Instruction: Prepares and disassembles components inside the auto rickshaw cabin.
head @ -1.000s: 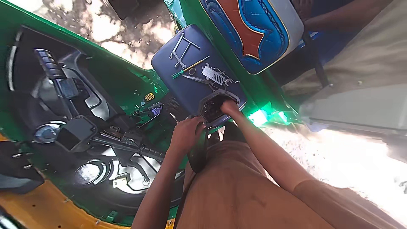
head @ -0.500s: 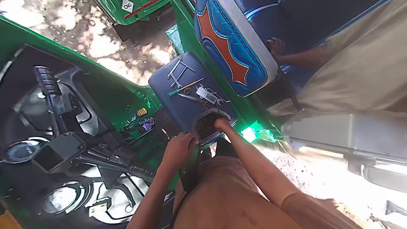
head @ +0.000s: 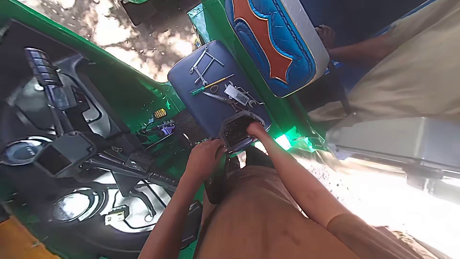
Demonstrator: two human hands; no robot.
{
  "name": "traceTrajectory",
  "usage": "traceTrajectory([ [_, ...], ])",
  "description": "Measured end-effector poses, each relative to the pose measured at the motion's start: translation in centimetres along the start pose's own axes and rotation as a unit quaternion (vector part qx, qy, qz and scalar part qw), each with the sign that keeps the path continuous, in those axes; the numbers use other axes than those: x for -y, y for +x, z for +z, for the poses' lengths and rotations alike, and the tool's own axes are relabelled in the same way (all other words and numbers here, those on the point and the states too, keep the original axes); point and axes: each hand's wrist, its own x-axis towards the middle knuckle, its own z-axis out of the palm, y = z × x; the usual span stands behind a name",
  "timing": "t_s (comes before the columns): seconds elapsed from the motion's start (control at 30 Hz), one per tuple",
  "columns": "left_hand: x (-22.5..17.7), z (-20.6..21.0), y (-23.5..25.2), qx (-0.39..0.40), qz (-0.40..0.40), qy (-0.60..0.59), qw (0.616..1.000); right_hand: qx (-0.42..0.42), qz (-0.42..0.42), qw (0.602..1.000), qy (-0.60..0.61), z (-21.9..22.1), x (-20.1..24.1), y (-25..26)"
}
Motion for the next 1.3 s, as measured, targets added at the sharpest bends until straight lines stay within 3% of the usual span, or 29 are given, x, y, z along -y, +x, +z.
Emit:
traceTrajectory([
  [0.1,0.0,-0.3,0.2,0.003,-0.006,-0.005,1.000,0.022,-0.030,0.995,-0.098,-0.1,0.9,0.0],
  [0.2,-0.2,-0.3,0.1,0.002,-0.009,-0.005,1.000,0.031,-0.011,0.994,-0.105,0.0,1.6,0.1],
  [0.47,0.0,-0.4,0.2,0.000,-0.015,-0.016,1.000,-0.089,-0.026,0.996,0.011,1.4,-0.3,0.6],
  [0.6,0.3,-0.1,0.2,-0.018,0.003,-0.020,1.000,-0.096,-0.003,0.992,0.083,1.1,-1.2,0.4],
  [0.93,0.0,-0.3,0.4,-0.024,0.003,-0.024,0.999,-0.038,-0.007,0.985,-0.166,1.7,2.0,-0.6],
  [1.3,0.2,-0.2,0.6,-0.029,-0.002,-0.027,0.999,-0.054,-0.003,0.981,-0.184,2.6,3.3,-0.7],
])
